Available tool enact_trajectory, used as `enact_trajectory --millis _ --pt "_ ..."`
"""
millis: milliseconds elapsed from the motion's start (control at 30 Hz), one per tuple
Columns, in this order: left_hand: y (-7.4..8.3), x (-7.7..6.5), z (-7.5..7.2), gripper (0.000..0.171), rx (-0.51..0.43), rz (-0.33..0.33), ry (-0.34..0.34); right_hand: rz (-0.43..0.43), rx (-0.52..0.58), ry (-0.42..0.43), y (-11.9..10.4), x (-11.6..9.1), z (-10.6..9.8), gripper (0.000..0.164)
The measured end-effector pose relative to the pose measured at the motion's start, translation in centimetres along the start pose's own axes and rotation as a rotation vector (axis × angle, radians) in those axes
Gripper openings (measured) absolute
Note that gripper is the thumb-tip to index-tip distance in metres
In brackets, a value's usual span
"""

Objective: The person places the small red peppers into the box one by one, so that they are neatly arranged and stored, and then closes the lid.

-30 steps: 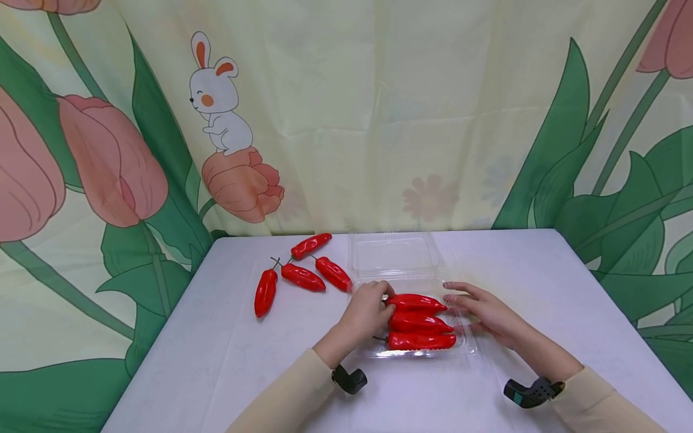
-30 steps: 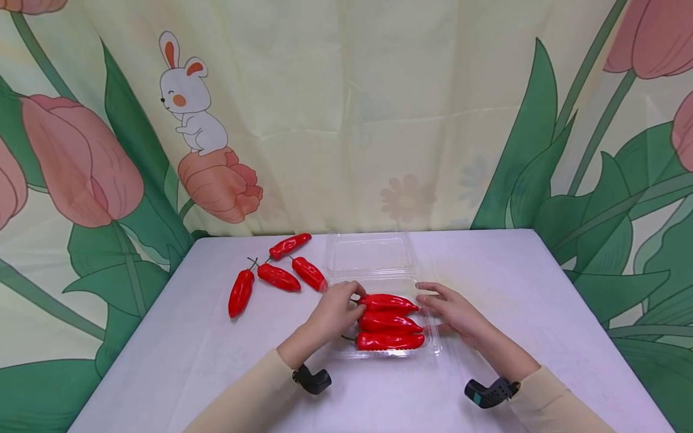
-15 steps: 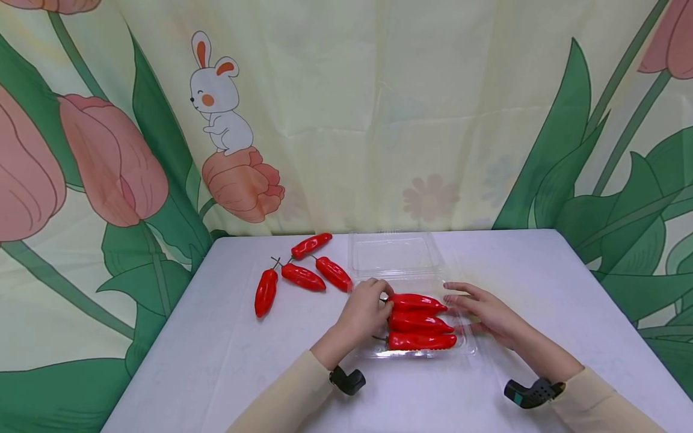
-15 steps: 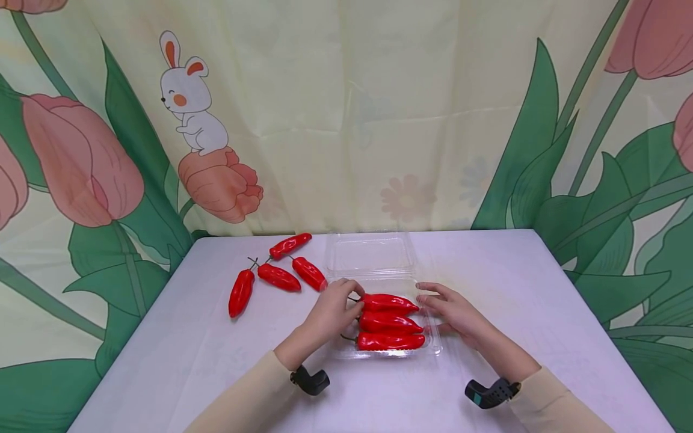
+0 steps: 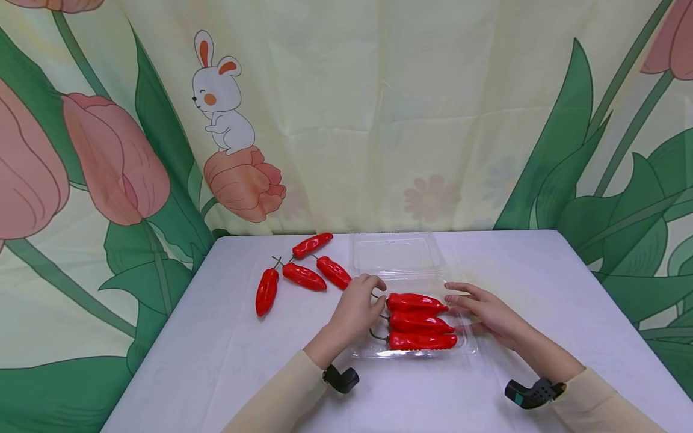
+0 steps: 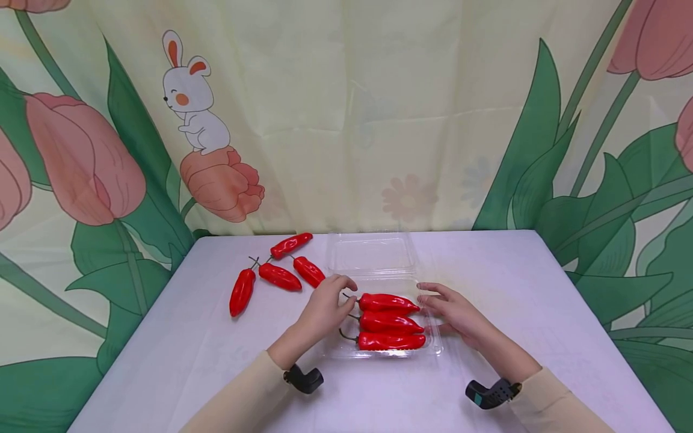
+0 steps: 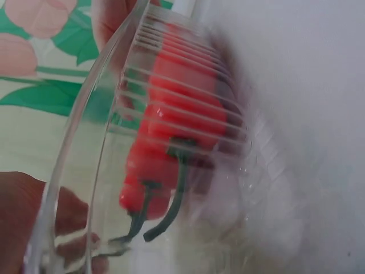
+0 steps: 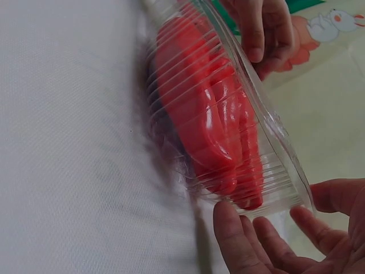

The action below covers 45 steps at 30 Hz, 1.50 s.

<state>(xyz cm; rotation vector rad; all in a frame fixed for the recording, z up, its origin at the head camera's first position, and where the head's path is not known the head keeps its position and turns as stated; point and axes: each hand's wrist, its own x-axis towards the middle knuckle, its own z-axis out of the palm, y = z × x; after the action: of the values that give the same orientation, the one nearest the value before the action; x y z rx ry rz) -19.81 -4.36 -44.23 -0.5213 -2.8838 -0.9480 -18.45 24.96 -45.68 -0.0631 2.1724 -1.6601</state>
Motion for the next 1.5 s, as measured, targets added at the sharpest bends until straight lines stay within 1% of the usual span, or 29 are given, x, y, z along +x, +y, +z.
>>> enact_trajectory --millis 133,267,367,500,600,800,900,1167,1333,1400,1500 --pt "-0.3 -0.1 -0.4 0.024 -0.004 -0.010 0.028 0.000 -0.001 -0.004 0.0 0.0 0.0 0.067" --pt "-1.0 0.0 -0.7 0.021 -0.020 0.015 0.071 0.002 -0.005 -0.001 -0.1 -0.1 0.0 0.067" --pt "-1.6 0.0 -0.9 0.019 -0.020 0.050 0.120 0.002 -0.004 -0.001 -0.1 -0.1 0.0 0.066" --pt "-2.4 0.1 -1.3 0.022 -0.025 0.089 0.216 0.003 -0.002 -0.004 -0.1 -0.1 0.0 0.067" --pt "-2.9 0.2 -1.7 0.024 -0.035 0.089 0.260 0.002 -0.005 -0.002 -0.1 -0.1 0.0 0.067" --pt "-3.8 0.4 -2.2 0.028 -0.045 0.021 0.259 0.005 -0.007 0.002 -0.1 -0.2 0.0 0.067" --pt "-4.4 0.5 -2.4 0.028 -0.050 -0.008 0.269 0.004 -0.002 -0.001 -0.1 -0.2 0.0 0.068" --pt "-6.4 0.8 -2.9 0.026 -0.002 -0.053 0.294 0.001 0.003 -0.004 -0.1 -0.1 -0.1 0.067" --pt "-7.7 0.8 -3.1 0.030 0.016 -0.123 0.262 -0.002 0.004 -0.004 -0.1 -0.1 0.0 0.066" --pt "-8.2 0.8 -3.1 0.033 0.039 -0.149 0.239 -0.002 0.004 -0.003 -0.1 -0.1 0.0 0.066" --pt "-9.1 0.8 -2.9 0.042 0.087 -0.166 0.210 -0.001 0.004 -0.001 -0.1 -0.2 0.0 0.066"
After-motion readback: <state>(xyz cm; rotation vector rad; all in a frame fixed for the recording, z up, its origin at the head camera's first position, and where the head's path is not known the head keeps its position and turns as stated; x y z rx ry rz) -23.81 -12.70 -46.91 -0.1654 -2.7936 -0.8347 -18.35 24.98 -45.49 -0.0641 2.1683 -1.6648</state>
